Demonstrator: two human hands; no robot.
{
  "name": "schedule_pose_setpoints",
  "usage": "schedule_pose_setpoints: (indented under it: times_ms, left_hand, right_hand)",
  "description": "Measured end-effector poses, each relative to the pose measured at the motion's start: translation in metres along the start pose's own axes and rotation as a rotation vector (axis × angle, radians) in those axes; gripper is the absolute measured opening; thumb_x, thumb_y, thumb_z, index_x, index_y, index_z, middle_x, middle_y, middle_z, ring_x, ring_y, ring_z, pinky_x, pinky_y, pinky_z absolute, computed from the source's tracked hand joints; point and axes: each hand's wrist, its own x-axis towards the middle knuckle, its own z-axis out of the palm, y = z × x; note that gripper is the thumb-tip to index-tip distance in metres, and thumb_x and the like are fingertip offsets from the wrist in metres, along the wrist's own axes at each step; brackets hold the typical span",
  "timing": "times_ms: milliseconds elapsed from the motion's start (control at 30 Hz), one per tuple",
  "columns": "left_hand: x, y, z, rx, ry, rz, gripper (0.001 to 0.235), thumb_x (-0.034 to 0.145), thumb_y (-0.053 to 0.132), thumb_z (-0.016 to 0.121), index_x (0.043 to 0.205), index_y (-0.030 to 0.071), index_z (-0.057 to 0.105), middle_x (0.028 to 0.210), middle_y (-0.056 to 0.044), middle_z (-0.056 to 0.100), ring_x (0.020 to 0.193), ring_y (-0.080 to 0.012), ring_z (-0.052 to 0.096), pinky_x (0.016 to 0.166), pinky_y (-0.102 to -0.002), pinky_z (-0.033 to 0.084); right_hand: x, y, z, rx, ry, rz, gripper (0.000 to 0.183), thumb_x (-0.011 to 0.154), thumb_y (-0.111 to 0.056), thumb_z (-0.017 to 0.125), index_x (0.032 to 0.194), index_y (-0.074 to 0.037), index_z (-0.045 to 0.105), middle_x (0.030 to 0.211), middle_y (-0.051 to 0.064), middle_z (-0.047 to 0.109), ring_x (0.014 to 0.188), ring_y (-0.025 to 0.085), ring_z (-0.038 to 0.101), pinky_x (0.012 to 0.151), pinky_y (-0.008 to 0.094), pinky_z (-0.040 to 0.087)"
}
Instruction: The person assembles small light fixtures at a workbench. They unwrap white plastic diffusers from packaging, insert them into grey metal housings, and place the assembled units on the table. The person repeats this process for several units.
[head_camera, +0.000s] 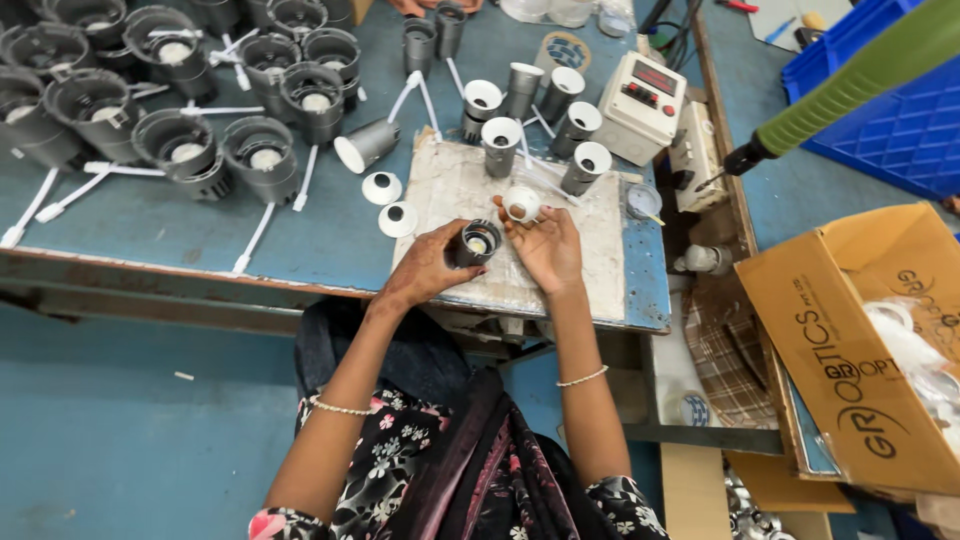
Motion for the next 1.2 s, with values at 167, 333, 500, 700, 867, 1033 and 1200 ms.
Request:
schedule_pose_setpoints:
  times_ms: [167, 333, 500, 700, 867, 1033, 1200]
  left_hand:
    - [-0.003, 0.008, -0.006, -0.038, -0.038, -0.022, 0.07, 0.074, 0.032, 0.086, 0.134, 0.009, 0.059, 0.123, -0.014, 0.072, 0.116, -0.0292, 0.068, 0.102, -0.038, 0.051]
    - [-0.002, 0.011, -0.007, -0.021, -0.03, -0.041, 0.071, 0.072, 0.03, 0.086, 0.135, 0.01, 0.058, 0.122, -0.014, 0.071, 0.116, -0.0302, 0.067, 0.101, -0.039, 0.051]
    - [-0.003, 0.013, -0.009, -0.041, -0.047, -0.048, 0.068, 0.072, 0.029, 0.086, 0.132, 0.012, 0.06, 0.121, -0.012, 0.072, 0.114, -0.0293, 0.068, 0.1, -0.039, 0.052]
    - [-0.005, 0.016, -0.012, -0.086, -0.06, -0.041, 0.065, 0.072, 0.027, 0.085, 0.13, 0.012, 0.061, 0.119, -0.011, 0.073, 0.11, -0.0281, 0.069, 0.098, -0.039, 0.053]
    - [-0.007, 0.014, -0.012, -0.099, -0.057, -0.005, 0.065, 0.074, 0.029, 0.084, 0.131, 0.012, 0.06, 0.121, -0.01, 0.072, 0.11, -0.0279, 0.069, 0.098, -0.038, 0.053]
    - [-0.005, 0.006, -0.009, -0.073, -0.059, -0.009, 0.069, 0.073, 0.034, 0.084, 0.134, 0.012, 0.059, 0.125, -0.011, 0.07, 0.113, -0.0277, 0.068, 0.1, -0.037, 0.051]
    - [-0.003, -0.003, -0.005, -0.098, -0.058, 0.012, 0.074, 0.074, 0.032, 0.084, 0.139, 0.012, 0.057, 0.128, -0.012, 0.069, 0.115, -0.0267, 0.068, 0.103, -0.036, 0.051]
  right_hand:
    - [-0.01, -0.003, 0.007, -0.01, 0.026, 0.01, 0.055, 0.1, -0.023, 0.055, 0.136, 0.017, 0.047, 0.139, 0.037, 0.056, 0.122, 0.036, 0.062, 0.111, 0.04, 0.049]
    - [-0.021, -0.009, 0.019, 0.004, -0.004, 0.016, 0.053, 0.102, -0.023, 0.054, 0.138, 0.016, 0.047, 0.139, 0.037, 0.056, 0.122, 0.036, 0.062, 0.111, 0.04, 0.049]
    - [-0.027, -0.016, 0.038, -0.203, 0.062, -0.04, 0.052, 0.097, -0.023, 0.054, 0.13, 0.018, 0.049, 0.13, 0.035, 0.061, 0.123, 0.038, 0.064, 0.112, 0.042, 0.054]
    - [-0.024, -0.032, 0.035, -0.471, 0.053, -0.036, 0.026, 0.104, -0.015, 0.061, 0.12, 0.005, 0.062, 0.126, 0.023, 0.066, 0.118, 0.028, 0.065, 0.11, 0.046, 0.051]
    - [-0.022, -0.045, 0.053, -0.773, -0.189, 0.02, 0.006, 0.105, -0.006, 0.066, 0.106, -0.003, 0.061, 0.13, 0.013, 0.064, 0.121, 0.019, 0.059, 0.112, 0.039, 0.044]
    - [-0.024, -0.049, 0.1, -1.069, -0.221, 0.097, 0.03, 0.092, -0.004, 0.063, 0.122, -0.005, 0.063, 0.134, 0.012, 0.065, 0.124, 0.018, 0.057, 0.105, 0.035, 0.045]
    - [-0.022, -0.048, 0.121, -1.315, -0.315, 0.109, 0.055, 0.088, -0.007, 0.066, 0.142, -0.005, 0.059, 0.129, 0.01, 0.055, 0.126, 0.02, 0.053, 0.105, 0.035, 0.048]
